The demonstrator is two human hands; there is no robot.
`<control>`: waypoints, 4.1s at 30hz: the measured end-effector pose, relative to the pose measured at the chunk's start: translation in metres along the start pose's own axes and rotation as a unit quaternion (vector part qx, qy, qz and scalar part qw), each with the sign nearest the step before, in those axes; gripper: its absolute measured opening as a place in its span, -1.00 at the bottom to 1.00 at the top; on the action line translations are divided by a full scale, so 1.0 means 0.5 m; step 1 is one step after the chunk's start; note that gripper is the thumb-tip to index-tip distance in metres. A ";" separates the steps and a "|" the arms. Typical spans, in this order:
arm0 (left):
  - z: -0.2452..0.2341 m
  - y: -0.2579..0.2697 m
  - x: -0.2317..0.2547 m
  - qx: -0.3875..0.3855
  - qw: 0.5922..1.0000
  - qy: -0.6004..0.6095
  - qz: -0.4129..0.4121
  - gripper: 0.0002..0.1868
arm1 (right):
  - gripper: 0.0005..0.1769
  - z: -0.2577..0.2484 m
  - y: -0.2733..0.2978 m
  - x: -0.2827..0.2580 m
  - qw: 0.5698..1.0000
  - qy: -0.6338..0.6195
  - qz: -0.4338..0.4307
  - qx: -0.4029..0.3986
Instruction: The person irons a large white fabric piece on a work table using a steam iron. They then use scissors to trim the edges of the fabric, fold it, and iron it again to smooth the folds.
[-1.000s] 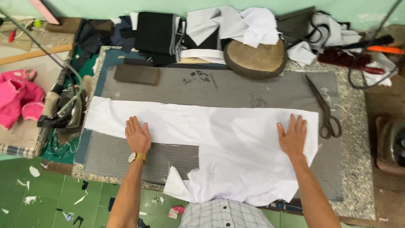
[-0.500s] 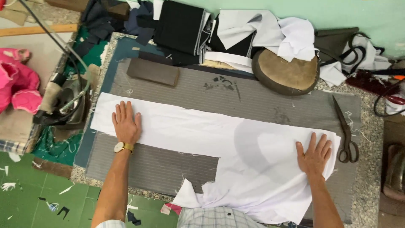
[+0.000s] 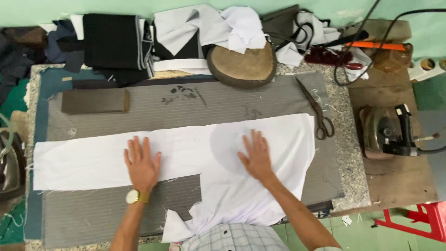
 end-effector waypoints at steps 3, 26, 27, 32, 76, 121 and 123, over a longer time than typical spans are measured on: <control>0.034 0.031 0.156 -0.038 0.996 0.062 0.060 -0.31 | -0.22 0.017 0.023 -0.047 0.991 -0.065 -0.018 -0.114; 0.091 0.061 0.193 -0.130 0.990 -0.027 0.038 -0.25 | -0.13 -0.105 0.024 0.537 0.990 0.113 0.044 -0.067; 0.090 0.061 0.192 -0.127 0.991 -0.028 0.037 -0.25 | -0.13 -0.119 0.017 0.536 0.991 0.112 0.043 -0.064; 0.096 0.058 0.187 -0.126 0.991 -0.027 0.041 -0.26 | -0.03 -0.124 0.016 0.546 0.982 0.094 0.024 -0.161; 0.098 0.055 0.188 -0.136 0.990 -0.005 0.037 -0.22 | -0.59 -0.110 0.289 0.538 0.876 -0.239 0.419 -0.014; 0.004 0.190 0.162 -0.014 0.989 -0.006 -0.148 -0.23 | 0.06 -0.341 0.163 0.940 0.887 0.092 0.421 -0.168; 0.004 0.189 0.161 -0.016 0.989 0.005 -0.148 -0.22 | -0.05 -0.389 0.093 0.735 0.905 0.025 0.387 -0.177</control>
Point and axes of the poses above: each hand's wrist, its own y-axis away from the middle knuckle, its own z-axis out of the palm, x = y × z, the point moved 7 cm from there along -y, towards the middle knuckle, and after that the axes turned 3 degrees about x, right-handed, at the moved point
